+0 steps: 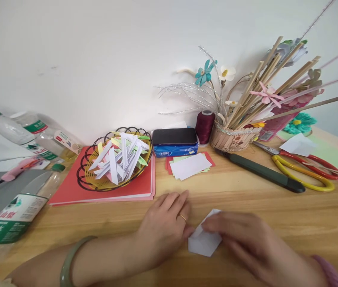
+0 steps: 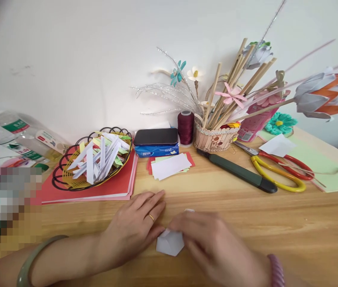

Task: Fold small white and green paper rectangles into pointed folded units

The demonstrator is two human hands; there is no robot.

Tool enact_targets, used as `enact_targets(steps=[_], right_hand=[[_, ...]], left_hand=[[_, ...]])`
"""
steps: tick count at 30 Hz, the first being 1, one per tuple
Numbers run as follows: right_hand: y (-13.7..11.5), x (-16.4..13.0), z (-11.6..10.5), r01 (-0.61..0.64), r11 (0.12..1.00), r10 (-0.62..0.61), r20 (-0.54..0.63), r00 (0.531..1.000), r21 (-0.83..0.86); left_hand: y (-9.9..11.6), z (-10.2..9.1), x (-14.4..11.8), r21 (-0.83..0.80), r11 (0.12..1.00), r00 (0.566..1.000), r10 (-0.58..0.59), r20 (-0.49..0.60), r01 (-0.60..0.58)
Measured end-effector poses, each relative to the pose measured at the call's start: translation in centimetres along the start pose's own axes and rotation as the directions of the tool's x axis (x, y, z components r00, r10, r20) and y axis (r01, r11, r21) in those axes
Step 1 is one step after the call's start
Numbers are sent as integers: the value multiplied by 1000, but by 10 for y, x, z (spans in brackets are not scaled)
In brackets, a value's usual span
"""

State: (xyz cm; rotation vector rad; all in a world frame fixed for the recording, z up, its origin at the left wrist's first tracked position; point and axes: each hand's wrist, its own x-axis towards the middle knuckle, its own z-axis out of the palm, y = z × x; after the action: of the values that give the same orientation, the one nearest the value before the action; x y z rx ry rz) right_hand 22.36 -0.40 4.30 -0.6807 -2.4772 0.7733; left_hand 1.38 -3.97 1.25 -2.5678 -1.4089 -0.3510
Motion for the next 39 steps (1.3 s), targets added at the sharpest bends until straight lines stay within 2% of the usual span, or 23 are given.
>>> enact_targets(steps=[3,5,7,9,11,12,14,15,18,21,23,28,34,39], right_hand=[[22,5,-9,-131,991,127,-157,979,-14],[33,6,-16,-187,982,180,-222,958,-11],[38,4,-22,-193,981,186,-234,954,-6],[37,2,-26,-138,990,134,-147,980,-19],[33,1,-27,-59,997,60,38,997,-49],[31,0,-26,-22,997,31,133,991,-68],[32,2,-22,21,991,12,239,971,-135],[34,3,-20,39,982,6,238,971,-185],[46,9,-12,122,928,-74,148,986,-353],[56,13,-8,213,865,-181,113,977,-455],[58,14,-7,206,870,-185,90,979,-449],[56,17,-12,82,955,-64,72,995,-285],[64,24,-13,177,945,-150,115,982,-275],[62,29,-13,129,963,-114,74,991,-235]], left_hand=[[0,1,0,-52,997,993,45,-107,-50],[1,-1,0,-123,986,979,93,-182,-116],[2,-5,-1,-190,964,963,143,-229,-188],[3,-7,-2,-220,940,952,214,-220,-262],[3,-8,-2,-216,922,942,285,-179,-320],[2,-7,-1,-210,919,939,305,-158,-334],[0,-3,2,-177,931,943,296,-154,-321],[-2,-1,3,-151,942,946,274,-173,-301],[-11,6,8,-66,974,944,190,-269,-215],[-21,10,10,-33,983,943,164,-289,-181],[-25,11,11,-39,983,941,158,-298,-178],[-23,7,15,-83,985,948,120,-293,-150],[-21,8,20,-104,986,954,95,-284,-129],[-21,9,22,-248,967,966,-7,-260,-60]])
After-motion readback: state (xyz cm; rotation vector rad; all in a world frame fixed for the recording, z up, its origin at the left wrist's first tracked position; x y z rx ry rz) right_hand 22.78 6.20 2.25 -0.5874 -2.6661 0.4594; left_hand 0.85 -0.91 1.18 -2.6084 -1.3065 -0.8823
